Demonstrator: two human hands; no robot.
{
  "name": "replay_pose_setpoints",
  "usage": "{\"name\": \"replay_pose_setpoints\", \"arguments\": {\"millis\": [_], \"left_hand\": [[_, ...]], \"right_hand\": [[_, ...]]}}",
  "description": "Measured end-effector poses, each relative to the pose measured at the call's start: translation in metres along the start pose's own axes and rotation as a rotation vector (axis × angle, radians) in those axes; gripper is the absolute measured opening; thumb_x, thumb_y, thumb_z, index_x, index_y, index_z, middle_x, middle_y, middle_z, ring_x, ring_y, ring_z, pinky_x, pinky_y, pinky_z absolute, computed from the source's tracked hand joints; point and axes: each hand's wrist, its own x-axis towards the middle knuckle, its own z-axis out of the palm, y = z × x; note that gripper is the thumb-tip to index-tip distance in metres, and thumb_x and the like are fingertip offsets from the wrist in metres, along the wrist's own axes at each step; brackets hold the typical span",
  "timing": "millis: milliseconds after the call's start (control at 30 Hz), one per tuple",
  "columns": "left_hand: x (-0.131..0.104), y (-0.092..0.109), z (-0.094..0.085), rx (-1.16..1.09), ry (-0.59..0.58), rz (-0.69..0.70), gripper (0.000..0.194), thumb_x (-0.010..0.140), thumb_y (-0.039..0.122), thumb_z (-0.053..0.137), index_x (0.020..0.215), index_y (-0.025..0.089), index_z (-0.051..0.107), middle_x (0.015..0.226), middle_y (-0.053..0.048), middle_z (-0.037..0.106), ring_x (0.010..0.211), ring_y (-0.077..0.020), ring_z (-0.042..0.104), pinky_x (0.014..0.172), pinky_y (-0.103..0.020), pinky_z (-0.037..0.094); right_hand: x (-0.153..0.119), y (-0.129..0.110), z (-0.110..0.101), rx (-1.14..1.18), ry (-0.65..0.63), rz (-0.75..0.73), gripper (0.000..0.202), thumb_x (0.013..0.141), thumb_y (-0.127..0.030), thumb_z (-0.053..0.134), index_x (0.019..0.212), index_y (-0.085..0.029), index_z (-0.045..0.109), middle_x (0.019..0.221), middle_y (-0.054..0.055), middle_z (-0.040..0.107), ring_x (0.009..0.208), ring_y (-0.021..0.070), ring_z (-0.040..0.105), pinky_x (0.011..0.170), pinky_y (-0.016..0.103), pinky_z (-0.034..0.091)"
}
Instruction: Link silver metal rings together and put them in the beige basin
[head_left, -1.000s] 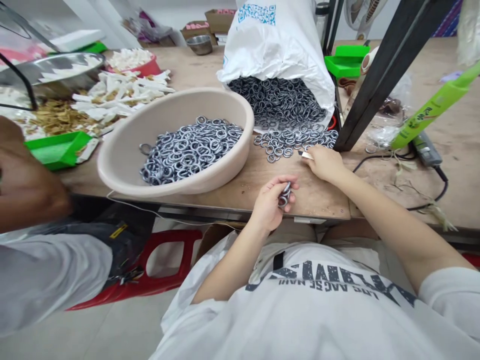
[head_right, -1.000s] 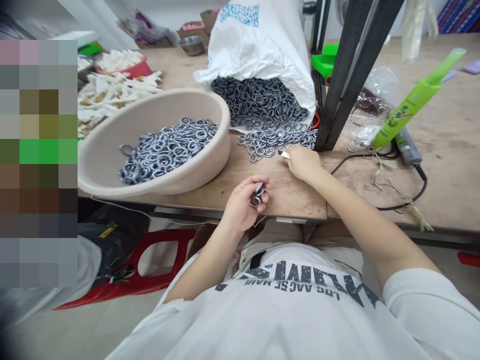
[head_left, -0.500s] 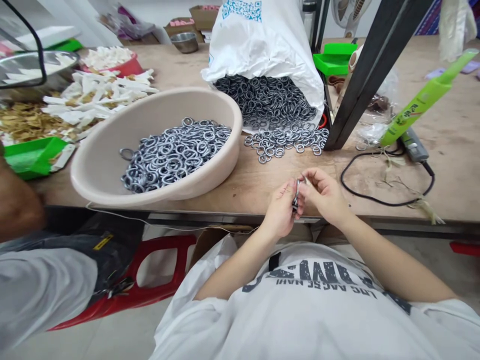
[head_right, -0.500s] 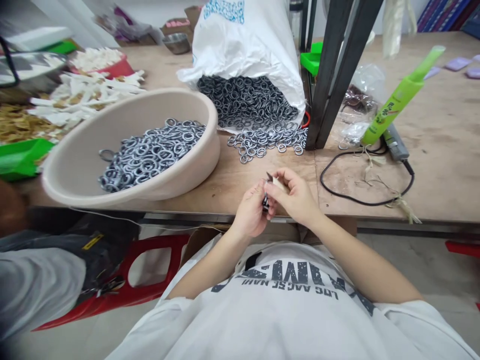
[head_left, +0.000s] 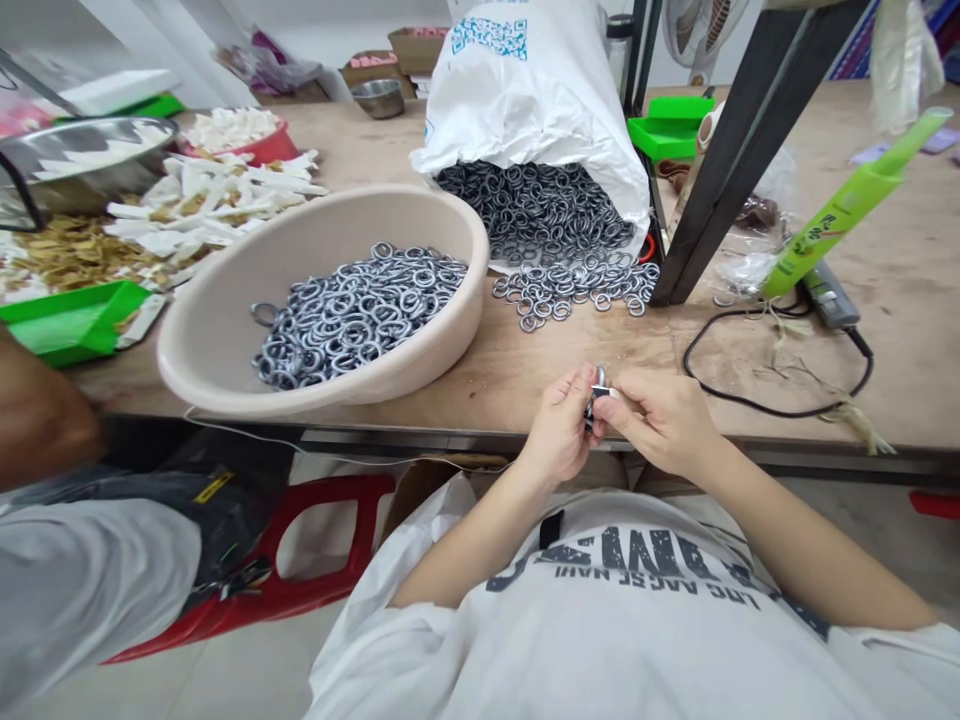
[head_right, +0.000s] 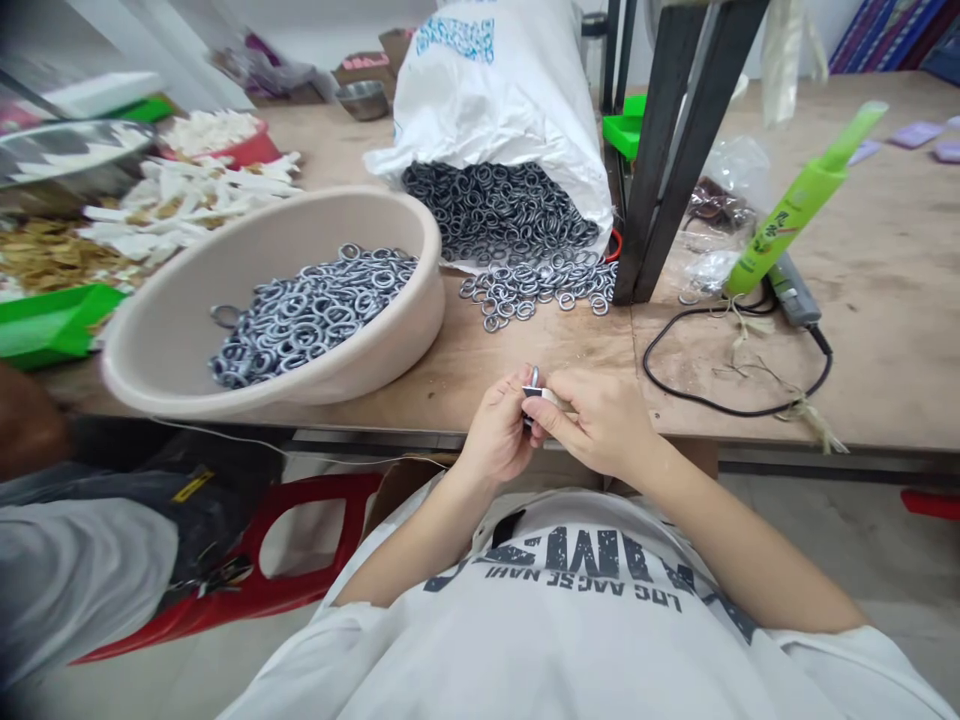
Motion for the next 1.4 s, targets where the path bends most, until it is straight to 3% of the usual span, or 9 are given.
{"name": "replay_pose_setpoints", "arguments": {"millis": [200, 367, 533, 700, 933, 1033, 1133, 1200, 1400], "left_hand": [[-0.009, 0.003, -0.008, 0.051, -0.145, -0.002, 0.044, 0.084, 0.055, 0.067, 0.07, 0.017, 0.049, 0.053, 0.006, 0.045, 0.039, -0.0051, 0.041, 0.034, -0.016, 0.03], [-0.007, 0.014, -0.019, 0.021, -0.042, -0.012, 0.039, 0.084, 0.05, 0.069, 0.074, 0.016, 0.053, 0.06, 0.004, 0.056, 0.04, -0.0047, 0.047, 0.035, -0.015, 0.033], [-0.004, 0.017, -0.028, -0.007, 0.014, -0.03, 0.035, 0.082, 0.046, 0.074, 0.082, 0.013, 0.064, 0.072, -0.001, 0.066, 0.044, -0.0036, 0.053, 0.036, -0.013, 0.035], [0.005, 0.018, -0.032, -0.124, 0.045, -0.074, 0.035, 0.081, 0.034, 0.076, 0.11, 0.015, 0.069, 0.073, 0.001, 0.065, 0.047, -0.0034, 0.054, 0.036, -0.011, 0.035], [0.015, 0.027, -0.033, -0.364, 0.088, -0.186, 0.02, 0.088, 0.036, 0.063, 0.084, 0.017, 0.06, 0.076, -0.002, 0.067, 0.058, -0.0113, 0.064, 0.036, -0.017, 0.041], [0.013, 0.03, -0.032, -0.35, 0.126, -0.181, 0.019, 0.087, 0.035, 0.062, 0.083, 0.017, 0.059, 0.078, -0.002, 0.067, 0.06, -0.0123, 0.066, 0.038, -0.018, 0.044], [0.013, 0.026, -0.027, -0.269, 0.182, -0.148, 0.021, 0.083, 0.033, 0.069, 0.091, 0.015, 0.062, 0.08, -0.001, 0.068, 0.058, -0.01, 0.064, 0.038, -0.016, 0.043], [0.014, 0.019, -0.02, -0.192, 0.16, -0.105, 0.033, 0.081, 0.041, 0.074, 0.097, 0.015, 0.063, 0.08, -0.001, 0.067, 0.056, -0.0089, 0.062, 0.037, -0.016, 0.042], [0.011, 0.002, -0.002, -0.009, 0.071, -0.02, 0.048, 0.074, 0.062, 0.073, 0.084, 0.018, 0.056, 0.064, 0.005, 0.053, 0.048, -0.0076, 0.054, 0.036, -0.016, 0.038]], "right_hand": [[0.028, 0.059, -0.005, -0.073, 0.19, 0.302, 0.051, 0.1, -0.057, 0.04, 0.07, -0.02, 0.059, 0.06, -0.001, 0.054, 0.058, 0.0145, 0.05, 0.058, 0.027, 0.031], [0.082, 0.099, -0.002, -0.518, 0.079, 0.403, 0.04, 0.092, -0.056, 0.055, 0.11, -0.023, 0.068, 0.109, 0.009, 0.07, 0.089, 0.0264, 0.064, 0.071, 0.032, 0.041], [0.109, 0.105, 0.011, -0.718, -0.063, 0.374, 0.04, 0.095, -0.049, 0.052, 0.118, -0.019, 0.064, 0.121, 0.015, 0.064, 0.095, 0.0313, 0.066, 0.074, 0.038, 0.045], [0.109, 0.107, 0.013, -0.739, -0.037, 0.332, 0.028, 0.097, -0.035, 0.047, 0.113, -0.02, 0.065, 0.117, 0.013, 0.065, 0.092, 0.0306, 0.067, 0.072, 0.038, 0.045], [0.12, 0.106, 0.023, -0.631, -0.056, 0.314, 0.031, 0.094, -0.045, 0.052, 0.106, -0.021, 0.067, 0.115, 0.012, 0.066, 0.094, 0.0278, 0.064, 0.076, 0.036, 0.044], [0.114, 0.103, 0.021, -0.438, -0.037, 0.331, 0.024, 0.093, -0.038, 0.054, 0.092, -0.018, 0.067, 0.101, 0.01, 0.068, 0.088, 0.0241, 0.061, 0.073, 0.032, 0.041], [0.088, 0.086, 0.018, 0.032, 0.036, 0.289, 0.027, 0.095, -0.041, 0.052, 0.085, -0.019, 0.062, 0.078, 0.002, 0.061, 0.075, 0.0182, 0.055, 0.067, 0.029, 0.04], [0.063, 0.068, 0.02, 0.294, 0.143, 0.209, 0.026, 0.095, -0.045, 0.054, 0.088, -0.02, 0.061, 0.079, 0.0, 0.058, 0.076, 0.0167, 0.054, 0.07, 0.029, 0.043], [0.013, 0.031, 0.029, 0.393, 0.241, 0.156, 0.017, 0.09, -0.04, 0.066, 0.09, -0.023, 0.066, 0.082, 0.001, 0.056, 0.075, 0.0172, 0.056, 0.072, 0.033, 0.047]]}}
